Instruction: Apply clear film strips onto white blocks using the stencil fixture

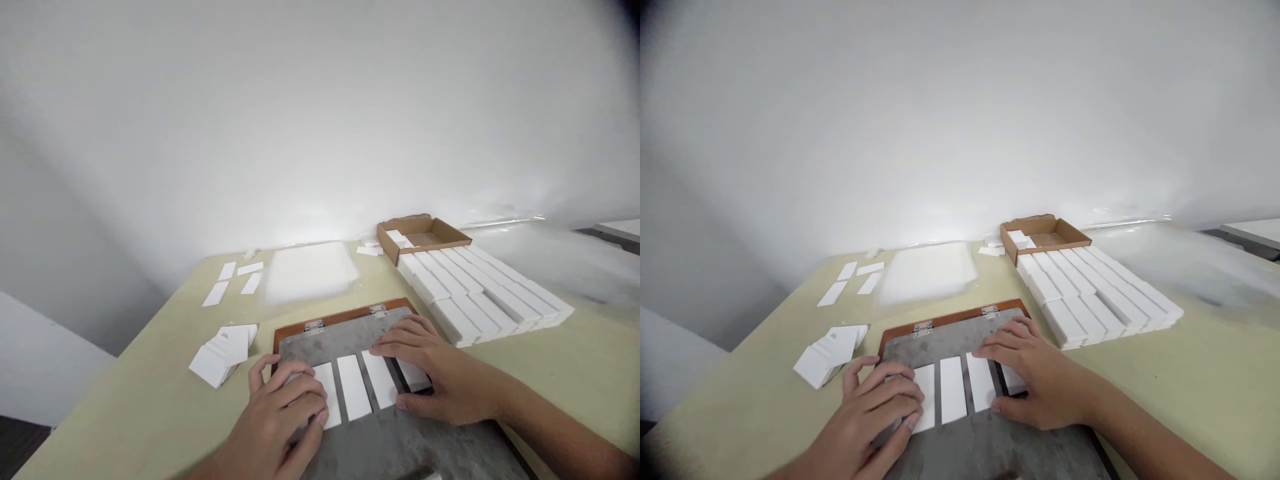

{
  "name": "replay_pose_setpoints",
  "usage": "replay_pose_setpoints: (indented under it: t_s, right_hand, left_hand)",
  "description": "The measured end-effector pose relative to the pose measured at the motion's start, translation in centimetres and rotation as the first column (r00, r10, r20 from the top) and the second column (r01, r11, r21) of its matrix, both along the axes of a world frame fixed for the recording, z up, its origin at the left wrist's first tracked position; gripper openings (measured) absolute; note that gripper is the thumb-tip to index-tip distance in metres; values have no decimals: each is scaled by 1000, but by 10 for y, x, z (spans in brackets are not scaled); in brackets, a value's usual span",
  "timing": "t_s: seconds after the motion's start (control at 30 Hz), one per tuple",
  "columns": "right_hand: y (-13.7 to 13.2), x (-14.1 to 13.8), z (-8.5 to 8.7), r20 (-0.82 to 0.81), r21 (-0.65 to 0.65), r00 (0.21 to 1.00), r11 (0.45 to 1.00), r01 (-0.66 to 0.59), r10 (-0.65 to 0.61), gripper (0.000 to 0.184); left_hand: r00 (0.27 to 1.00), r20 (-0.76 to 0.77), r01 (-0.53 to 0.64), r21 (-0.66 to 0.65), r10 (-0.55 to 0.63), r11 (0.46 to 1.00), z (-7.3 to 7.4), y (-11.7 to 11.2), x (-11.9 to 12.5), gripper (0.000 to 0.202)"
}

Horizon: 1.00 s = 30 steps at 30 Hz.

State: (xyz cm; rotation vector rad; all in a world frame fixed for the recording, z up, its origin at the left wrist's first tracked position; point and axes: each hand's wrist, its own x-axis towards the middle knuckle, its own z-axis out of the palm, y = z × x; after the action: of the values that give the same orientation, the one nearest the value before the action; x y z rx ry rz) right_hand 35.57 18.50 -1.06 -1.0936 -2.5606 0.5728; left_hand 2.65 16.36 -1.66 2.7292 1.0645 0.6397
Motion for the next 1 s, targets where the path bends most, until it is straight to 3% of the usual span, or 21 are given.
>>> replay_pose_setpoints:
  t_s: [0.27,0.47,0.6,0.73,1.0]
  right_hand:
    - [-2,-2,-2,8,29,1000,1000,5,-6,57]
    - [-1,10,12,0,71,999,997,32,-32,60]
    - [-1,31,22,72,-29,993,995,91,-89,74]
    - [0,45,19,157,-94,977,982,161,-145,89]
    - [6,42,17,173,-127,979,983,133,-110,81]
  left_hand:
    - [981,-137,136,3,-134,991,4,7,-5,46]
    - [992,-92,81,-20,-82,997,-6,2,-3,44]
    - [977,-162,137,-35,-140,990,-1,6,-3,47]
    - [953,-241,181,-22,-181,983,8,10,-4,48]
    - [919,-300,297,102,-256,949,10,12,-6,52]
